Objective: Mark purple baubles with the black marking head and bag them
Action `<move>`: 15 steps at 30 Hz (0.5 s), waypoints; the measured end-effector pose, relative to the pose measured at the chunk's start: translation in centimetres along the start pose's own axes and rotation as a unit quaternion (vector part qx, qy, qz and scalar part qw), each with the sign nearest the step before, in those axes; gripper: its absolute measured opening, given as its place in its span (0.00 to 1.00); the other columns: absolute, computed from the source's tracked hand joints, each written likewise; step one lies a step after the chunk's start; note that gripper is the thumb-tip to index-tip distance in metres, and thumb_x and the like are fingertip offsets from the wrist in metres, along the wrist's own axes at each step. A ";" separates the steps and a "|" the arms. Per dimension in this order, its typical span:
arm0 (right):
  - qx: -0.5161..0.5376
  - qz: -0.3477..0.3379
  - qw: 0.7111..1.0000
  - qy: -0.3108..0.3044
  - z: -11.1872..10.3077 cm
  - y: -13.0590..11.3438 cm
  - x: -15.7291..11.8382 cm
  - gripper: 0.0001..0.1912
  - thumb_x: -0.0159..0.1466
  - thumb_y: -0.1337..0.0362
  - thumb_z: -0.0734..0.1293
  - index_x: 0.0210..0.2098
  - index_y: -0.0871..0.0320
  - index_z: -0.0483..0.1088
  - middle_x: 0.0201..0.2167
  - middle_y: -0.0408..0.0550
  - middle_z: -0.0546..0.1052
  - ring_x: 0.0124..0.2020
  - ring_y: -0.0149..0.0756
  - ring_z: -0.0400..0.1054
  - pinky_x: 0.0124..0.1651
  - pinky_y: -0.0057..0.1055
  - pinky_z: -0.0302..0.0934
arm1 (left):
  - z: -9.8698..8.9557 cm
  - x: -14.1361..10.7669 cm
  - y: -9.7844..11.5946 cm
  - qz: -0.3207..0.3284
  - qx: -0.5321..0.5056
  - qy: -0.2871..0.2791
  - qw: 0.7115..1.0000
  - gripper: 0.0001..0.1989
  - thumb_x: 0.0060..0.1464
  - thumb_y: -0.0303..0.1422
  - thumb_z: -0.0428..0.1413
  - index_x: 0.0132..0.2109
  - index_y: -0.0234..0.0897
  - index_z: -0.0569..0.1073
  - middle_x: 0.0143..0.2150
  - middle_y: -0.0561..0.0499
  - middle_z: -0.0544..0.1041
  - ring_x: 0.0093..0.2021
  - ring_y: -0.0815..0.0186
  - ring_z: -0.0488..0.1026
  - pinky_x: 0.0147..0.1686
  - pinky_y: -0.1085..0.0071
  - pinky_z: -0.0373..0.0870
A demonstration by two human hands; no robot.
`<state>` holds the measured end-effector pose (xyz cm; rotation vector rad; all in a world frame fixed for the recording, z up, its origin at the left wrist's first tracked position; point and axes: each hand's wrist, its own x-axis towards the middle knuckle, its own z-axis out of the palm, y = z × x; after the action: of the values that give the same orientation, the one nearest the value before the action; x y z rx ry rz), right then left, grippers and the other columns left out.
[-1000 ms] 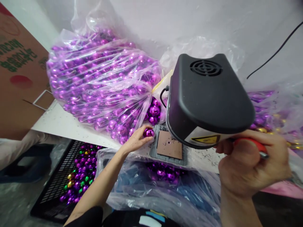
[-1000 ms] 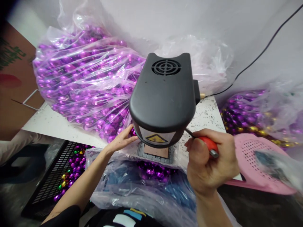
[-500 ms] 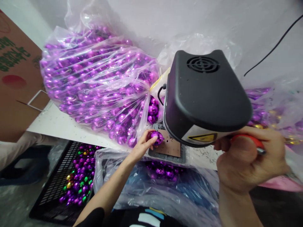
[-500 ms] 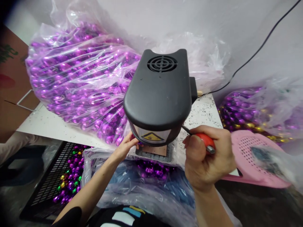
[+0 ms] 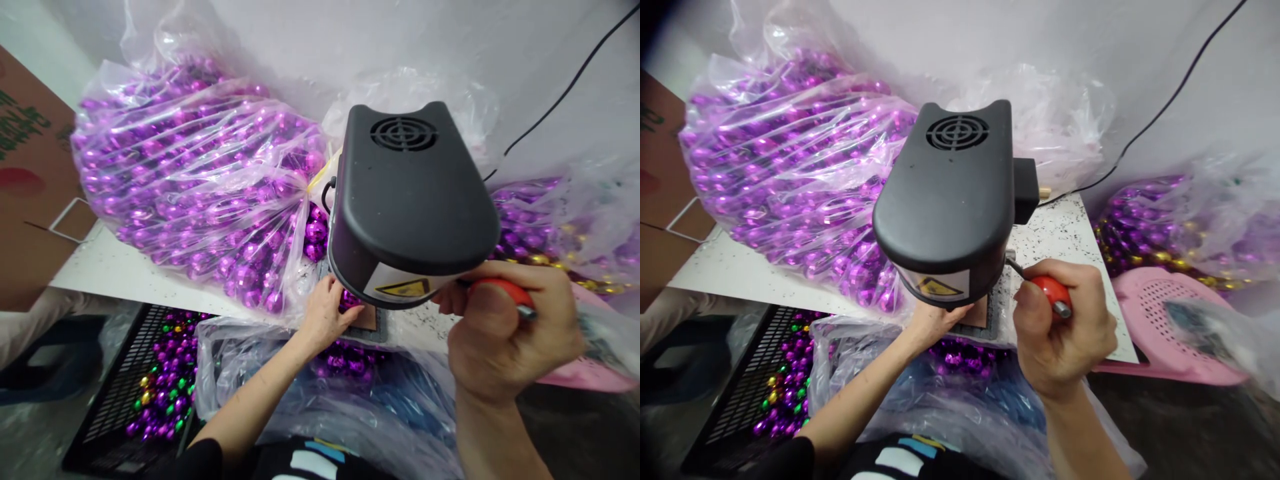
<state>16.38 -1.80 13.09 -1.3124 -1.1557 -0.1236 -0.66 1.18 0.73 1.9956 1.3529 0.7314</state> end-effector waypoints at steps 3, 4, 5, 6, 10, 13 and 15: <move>0.002 -0.005 1.000 -0.003 -0.1 0.0 0.0 0.17 0.65 0.49 0.65 0.31 0.57 0.72 0.22 0.38 0.70 0.20 0.24 0.63 0.24 0.27 0.56 | 1.0 0.4 -0.2 -0.035 0.016 0.020 0.999 0.22 0.53 0.42 0.65 0.54 0.41 0.74 0.55 0.44 0.75 0.57 0.50 0.70 0.60 0.49 0.67; 0.004 -0.004 1.000 -0.006 -0.1 0.0 0.0 0.17 0.65 0.49 0.65 0.31 0.57 0.72 0.23 0.38 0.70 0.20 0.23 0.63 0.24 0.27 0.56 | 1.3 0.5 -0.4 -0.041 0.019 0.020 0.999 0.22 0.52 0.42 0.65 0.53 0.42 0.75 0.55 0.44 0.75 0.58 0.49 0.70 0.60 0.48 0.66; 0.005 -0.002 1.000 -0.007 -0.2 0.0 0.0 0.17 0.64 0.49 0.66 0.31 0.57 0.72 0.23 0.38 0.70 0.20 0.24 0.63 0.25 0.27 0.56 | 1.5 0.7 -0.7 -0.044 0.021 0.018 0.999 0.22 0.51 0.42 0.66 0.52 0.42 0.75 0.54 0.45 0.75 0.58 0.49 0.70 0.61 0.48 0.66; 0.006 0.000 1.000 -0.006 -0.2 0.0 0.0 0.17 0.64 0.49 0.66 0.31 0.56 0.72 0.23 0.38 0.70 0.20 0.24 0.63 0.25 0.27 0.56 | 1.8 0.8 -0.9 -0.044 0.023 0.016 0.999 0.21 0.50 0.42 0.66 0.50 0.42 0.75 0.54 0.45 0.75 0.59 0.49 0.69 0.62 0.47 0.65; -0.006 0.004 1.000 -0.005 -0.4 -0.2 0.1 0.17 0.64 0.49 0.66 0.31 0.56 0.73 0.23 0.38 0.71 0.21 0.24 0.63 0.25 0.28 0.56 | 2.1 0.9 -1.4 -0.043 0.033 0.001 0.999 0.23 0.48 0.42 0.66 0.51 0.42 0.75 0.55 0.44 0.75 0.60 0.47 0.67 0.64 0.44 0.61; -0.012 -0.016 1.000 -0.010 -0.6 0.0 -0.4 0.13 0.63 0.52 0.68 0.33 0.57 0.74 0.25 0.38 0.73 0.22 0.24 0.65 0.25 0.27 0.58 | 2.1 0.9 -1.2 -0.045 0.040 -0.002 0.998 0.23 0.49 0.43 0.65 0.51 0.41 0.75 0.55 0.43 0.75 0.60 0.45 0.67 0.64 0.42 0.61; 0.013 -0.034 0.999 -0.016 -0.9 0.5 -1.1 0.10 0.63 0.56 0.68 0.36 0.57 0.74 0.24 0.38 0.73 0.23 0.25 0.66 0.25 0.27 0.59 | 2.0 0.9 -1.0 -0.036 0.045 0.005 0.998 0.22 0.49 0.44 0.65 0.50 0.42 0.75 0.53 0.43 0.76 0.59 0.45 0.68 0.64 0.43 0.62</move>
<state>16.69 -2.90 12.09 -1.2569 -1.2256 -0.1373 0.50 1.92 -1.23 2.0037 1.4774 0.6589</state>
